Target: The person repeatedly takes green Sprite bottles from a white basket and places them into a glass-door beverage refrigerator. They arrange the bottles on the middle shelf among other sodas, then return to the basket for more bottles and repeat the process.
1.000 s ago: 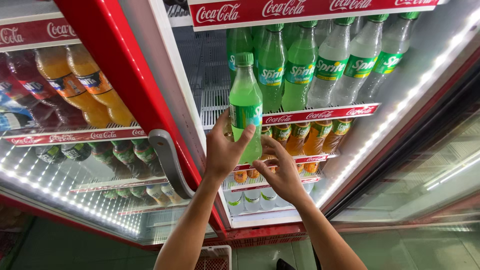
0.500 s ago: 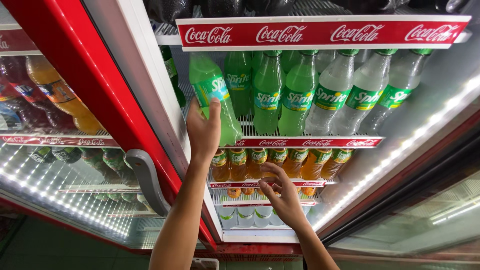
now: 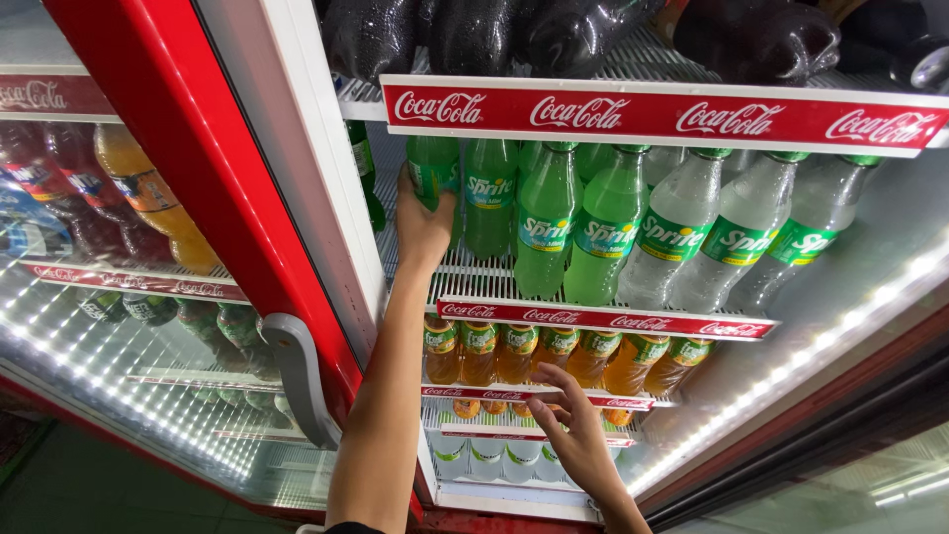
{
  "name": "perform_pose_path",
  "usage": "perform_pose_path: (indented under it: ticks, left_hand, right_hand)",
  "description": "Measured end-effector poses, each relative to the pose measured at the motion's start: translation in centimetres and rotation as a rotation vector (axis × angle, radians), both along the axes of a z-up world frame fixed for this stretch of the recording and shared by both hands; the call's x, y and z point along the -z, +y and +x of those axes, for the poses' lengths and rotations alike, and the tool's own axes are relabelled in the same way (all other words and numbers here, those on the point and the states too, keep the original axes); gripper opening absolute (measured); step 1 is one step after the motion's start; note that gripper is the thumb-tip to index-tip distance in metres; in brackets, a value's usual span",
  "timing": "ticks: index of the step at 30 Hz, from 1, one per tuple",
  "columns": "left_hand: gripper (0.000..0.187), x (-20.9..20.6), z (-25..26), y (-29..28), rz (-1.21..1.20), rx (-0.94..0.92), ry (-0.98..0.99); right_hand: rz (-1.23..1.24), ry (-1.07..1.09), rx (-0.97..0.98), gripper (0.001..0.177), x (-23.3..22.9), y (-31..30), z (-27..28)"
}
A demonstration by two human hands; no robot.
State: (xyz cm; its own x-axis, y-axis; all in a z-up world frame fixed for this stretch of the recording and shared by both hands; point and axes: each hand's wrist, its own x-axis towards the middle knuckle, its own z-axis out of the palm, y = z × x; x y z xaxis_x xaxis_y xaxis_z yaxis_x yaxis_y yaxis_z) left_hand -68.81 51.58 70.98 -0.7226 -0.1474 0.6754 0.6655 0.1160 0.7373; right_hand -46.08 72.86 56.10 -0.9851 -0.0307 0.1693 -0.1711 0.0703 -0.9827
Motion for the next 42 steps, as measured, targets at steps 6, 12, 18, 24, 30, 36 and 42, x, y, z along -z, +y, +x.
perform_pose_path:
  ticks: [6, 12, 18, 24, 30, 36, 42]
  left_hand:
    - [0.066, 1.1, -3.6, 0.1, 0.044, 0.087, -0.049]
    - [0.072, 1.1, -3.1, 0.5, 0.071, 0.068, -0.063]
    - [0.08, 1.7, -1.3, 0.2, -0.074, -0.304, -0.276]
    - [0.062, 2.4, -3.2, 0.2, -0.111, -0.223, -0.109]
    - [0.058, 2.8, -4.8, 0.5, -0.074, -0.171, -0.13]
    - [0.053, 2.5, -3.8, 0.7, -0.058, -0.132, -0.203]
    - [0.058, 2.2, 0.0, 0.5, -0.082, -0.209, -0.016]
  right_hand:
    - [-0.039, -0.032, 0.008, 0.056, 0.9, -0.3, 0.0]
    - [-0.05, -0.086, 0.014, 0.055, 2.1, -0.6, 0.5]
    - [-0.096, -0.138, 0.024, 0.055, 3.3, -1.0, 1.0]
    - [-0.065, -0.139, 0.03, 0.053, 4.3, -2.0, 1.4]
    - [-0.056, -0.179, 0.068, 0.053, 5.0, -2.7, 1.9]
    - [-0.052, -0.179, 0.087, 0.053, 5.3, -3.8, 2.8]
    - [-0.049, -0.185, 0.106, 0.055, 5.3, -4.5, 3.5]
